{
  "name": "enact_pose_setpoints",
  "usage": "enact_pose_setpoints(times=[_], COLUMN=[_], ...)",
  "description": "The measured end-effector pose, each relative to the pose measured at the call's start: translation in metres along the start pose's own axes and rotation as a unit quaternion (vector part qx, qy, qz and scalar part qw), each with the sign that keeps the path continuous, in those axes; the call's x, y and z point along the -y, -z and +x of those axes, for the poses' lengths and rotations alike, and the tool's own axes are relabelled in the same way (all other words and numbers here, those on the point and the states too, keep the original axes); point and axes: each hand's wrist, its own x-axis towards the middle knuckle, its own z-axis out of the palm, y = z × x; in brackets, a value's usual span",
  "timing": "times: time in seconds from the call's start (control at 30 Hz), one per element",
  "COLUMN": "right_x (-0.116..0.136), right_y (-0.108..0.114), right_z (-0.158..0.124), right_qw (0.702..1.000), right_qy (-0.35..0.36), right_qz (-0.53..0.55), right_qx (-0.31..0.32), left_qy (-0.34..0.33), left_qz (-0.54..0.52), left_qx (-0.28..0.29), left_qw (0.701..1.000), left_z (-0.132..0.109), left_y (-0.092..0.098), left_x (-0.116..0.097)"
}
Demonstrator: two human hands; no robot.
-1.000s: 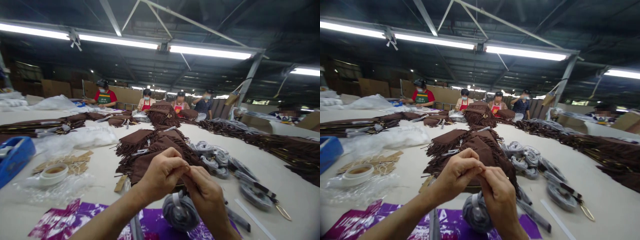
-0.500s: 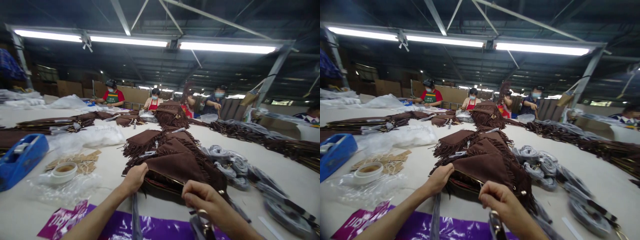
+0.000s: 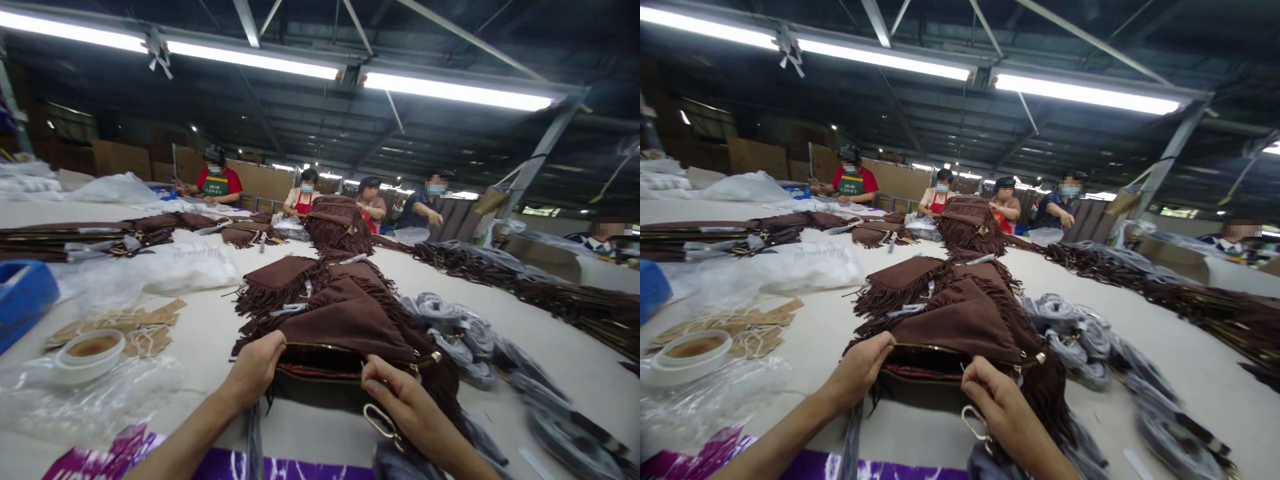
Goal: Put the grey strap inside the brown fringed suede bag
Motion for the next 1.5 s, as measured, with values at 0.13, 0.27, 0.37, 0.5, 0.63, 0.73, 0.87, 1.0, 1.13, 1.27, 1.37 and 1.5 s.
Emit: enact_pose_setpoints(times=[0.13, 0.27, 0.37, 0.5, 0.63, 0.73, 0.87, 1.0, 1.13, 1.27, 1.37, 1.5], right_x=[-0.001, 0.006, 0.011, 0.011, 0.014, 0.018, 0.024, 0.026, 0.025, 0.017, 0.006, 0.001], right_y=[0.004, 0.004, 0.002, -0.006, -0.019, -0.029, -0.04, -0.053, -0.062, -0.063, -0.062, -0.062], right_z=[0.003, 0.007, 0.011, 0.018, 0.033, 0.049, 0.069, 0.081, 0.088, 0.083, 0.076, 0.071], right_qw=[1.0, 0.999, 0.999, 0.999, 0.994, 0.985, 0.984, 0.983, 0.977, 0.98, 0.983, 0.977], right_qy=[0.022, 0.035, 0.032, 0.038, 0.048, 0.034, 0.042, 0.142, 0.189, 0.177, 0.121, 0.11], right_qz=[0.018, 0.017, 0.013, -0.018, -0.095, -0.169, -0.17, -0.111, -0.096, -0.068, -0.113, -0.165], right_qx=[0.011, 0.002, -0.013, -0.02, -0.011, -0.007, -0.029, -0.037, 0.002, -0.067, -0.074, -0.075], left_qy=[-0.022, -0.011, 0.05, 0.079, 0.11, 0.126, 0.142, 0.15, 0.167, 0.186, 0.198, 0.196], left_qz=[0.043, 0.031, -0.067, -0.156, -0.256, -0.32, -0.382, -0.417, -0.441, -0.46, -0.466, -0.458], left_qx=[0.018, 0.08, 0.084, 0.06, 0.043, 0.033, 0.022, 0.011, 0.007, 0.003, -0.004, -0.015], left_qw=[0.999, 0.996, 0.993, 0.983, 0.96, 0.938, 0.913, 0.896, 0.882, 0.868, 0.862, 0.867], left_z=[-0.003, 0.01, 0.03, 0.049, 0.054, 0.054, 0.054, 0.054, 0.054, 0.053, 0.053, 0.052], left_y=[0.005, -0.002, -0.013, -0.024, -0.03, -0.032, -0.035, -0.038, -0.038, -0.036, -0.037, -0.039], left_x=[-0.018, -0.031, -0.026, -0.007, 0.007, 0.013, 0.02, 0.024, 0.026, 0.024, 0.021, 0.018])
